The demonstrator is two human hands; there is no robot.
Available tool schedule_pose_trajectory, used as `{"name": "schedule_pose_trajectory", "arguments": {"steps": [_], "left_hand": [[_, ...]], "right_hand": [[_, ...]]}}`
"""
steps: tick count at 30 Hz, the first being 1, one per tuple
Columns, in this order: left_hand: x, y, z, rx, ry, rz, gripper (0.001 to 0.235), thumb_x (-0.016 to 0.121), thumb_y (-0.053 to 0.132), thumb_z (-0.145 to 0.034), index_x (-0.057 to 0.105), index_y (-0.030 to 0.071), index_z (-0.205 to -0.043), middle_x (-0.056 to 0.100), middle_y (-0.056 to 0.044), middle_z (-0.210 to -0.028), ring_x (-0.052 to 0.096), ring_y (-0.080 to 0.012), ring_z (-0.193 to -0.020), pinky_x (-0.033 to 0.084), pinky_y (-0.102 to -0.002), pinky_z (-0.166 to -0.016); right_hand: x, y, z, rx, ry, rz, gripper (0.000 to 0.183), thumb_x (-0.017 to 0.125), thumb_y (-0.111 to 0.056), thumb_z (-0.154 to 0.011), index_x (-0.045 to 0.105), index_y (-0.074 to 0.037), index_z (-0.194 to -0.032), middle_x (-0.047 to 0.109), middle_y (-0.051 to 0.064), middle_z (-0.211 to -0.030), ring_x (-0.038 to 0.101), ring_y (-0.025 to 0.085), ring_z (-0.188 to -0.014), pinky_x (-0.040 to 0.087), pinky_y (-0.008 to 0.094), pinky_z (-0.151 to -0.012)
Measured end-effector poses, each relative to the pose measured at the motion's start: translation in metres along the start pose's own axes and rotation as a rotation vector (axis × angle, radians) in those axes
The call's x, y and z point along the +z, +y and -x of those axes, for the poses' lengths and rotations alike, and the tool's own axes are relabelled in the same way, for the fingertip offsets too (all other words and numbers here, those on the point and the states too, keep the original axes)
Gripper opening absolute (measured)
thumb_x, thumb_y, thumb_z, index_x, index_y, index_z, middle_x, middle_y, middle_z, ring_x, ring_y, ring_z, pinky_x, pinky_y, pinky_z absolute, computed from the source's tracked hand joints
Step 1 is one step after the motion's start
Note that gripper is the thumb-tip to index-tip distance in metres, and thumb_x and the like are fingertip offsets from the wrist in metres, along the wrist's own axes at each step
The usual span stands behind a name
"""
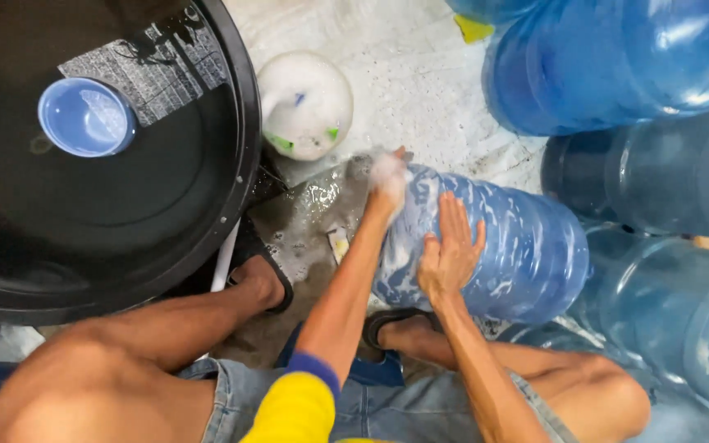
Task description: The person scrubs the exterior of a large blue water jug with a soapy sponge while sitting on the floor. They rotate the jug to clean different sides and then rinse it with water from a nearby hose.
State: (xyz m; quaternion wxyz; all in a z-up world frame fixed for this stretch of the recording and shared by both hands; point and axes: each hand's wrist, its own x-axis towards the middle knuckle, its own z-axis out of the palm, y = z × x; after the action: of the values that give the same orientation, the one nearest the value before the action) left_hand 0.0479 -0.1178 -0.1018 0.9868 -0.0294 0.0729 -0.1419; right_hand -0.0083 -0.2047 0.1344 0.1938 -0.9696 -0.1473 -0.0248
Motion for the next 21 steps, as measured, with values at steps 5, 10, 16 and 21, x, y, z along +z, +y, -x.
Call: {"name": "schedule_pose_trajectory", "arguments": {"steps": [5,10,16,21], "left_hand": [[0.004,-0.085,0.049,0.866,0.246,-1.102,0.048,0.03,0.011,-0.1,0.028,0.007,-0.148,0.046,-0.002,-0.117,0.042,-0.0074,-0.102,0.034,-0.021,-0.096],[-0.035,-0.051,0.022,0.905,0.078,-1.059,0.049,0.029,0.014,-0.101,0.025,0.005,-0.149,0.043,-0.006,-0.137,0.038,-0.0132,-0.124,0.022,-0.027,-0.113],[0.12,-0.054,0.092,0.984,0.579,-1.841,0.048,0.049,0.008,-0.093,0.036,0.001,-0.139,0.033,-0.016,-0.145,0.03,-0.0259,-0.134,0.017,-0.04,-0.117],[0.052,-0.033,0.018,1.406,0.306,-1.991,0.033,0.047,0.011,-0.095,0.054,-0.002,-0.124,0.056,-0.013,-0.128,0.053,-0.0236,-0.12,0.031,-0.042,-0.114]], "right_hand": [[0.004,0.001,0.001,0.015,0.018,0.013,0.065,0.042,-0.024,-0.077,0.044,-0.017,-0.142,0.044,0.002,-0.145,0.038,0.019,-0.135,0.005,0.043,-0.114],[0.0,0.0,-0.009,0.042,0.003,-0.051,0.061,0.037,-0.023,-0.082,0.042,-0.017,-0.143,0.042,0.002,-0.146,0.036,0.022,-0.135,0.005,0.046,-0.113],[0.007,0.0,-0.017,0.072,-0.028,-0.029,0.063,0.037,-0.019,-0.08,0.042,-0.017,-0.143,0.043,0.002,-0.145,0.038,0.022,-0.134,0.005,0.045,-0.113],[0.004,0.002,-0.023,0.108,-0.032,-0.063,0.062,0.034,-0.019,-0.08,0.045,-0.017,-0.141,0.044,0.002,-0.144,0.039,0.023,-0.134,0.005,0.046,-0.112]]}}
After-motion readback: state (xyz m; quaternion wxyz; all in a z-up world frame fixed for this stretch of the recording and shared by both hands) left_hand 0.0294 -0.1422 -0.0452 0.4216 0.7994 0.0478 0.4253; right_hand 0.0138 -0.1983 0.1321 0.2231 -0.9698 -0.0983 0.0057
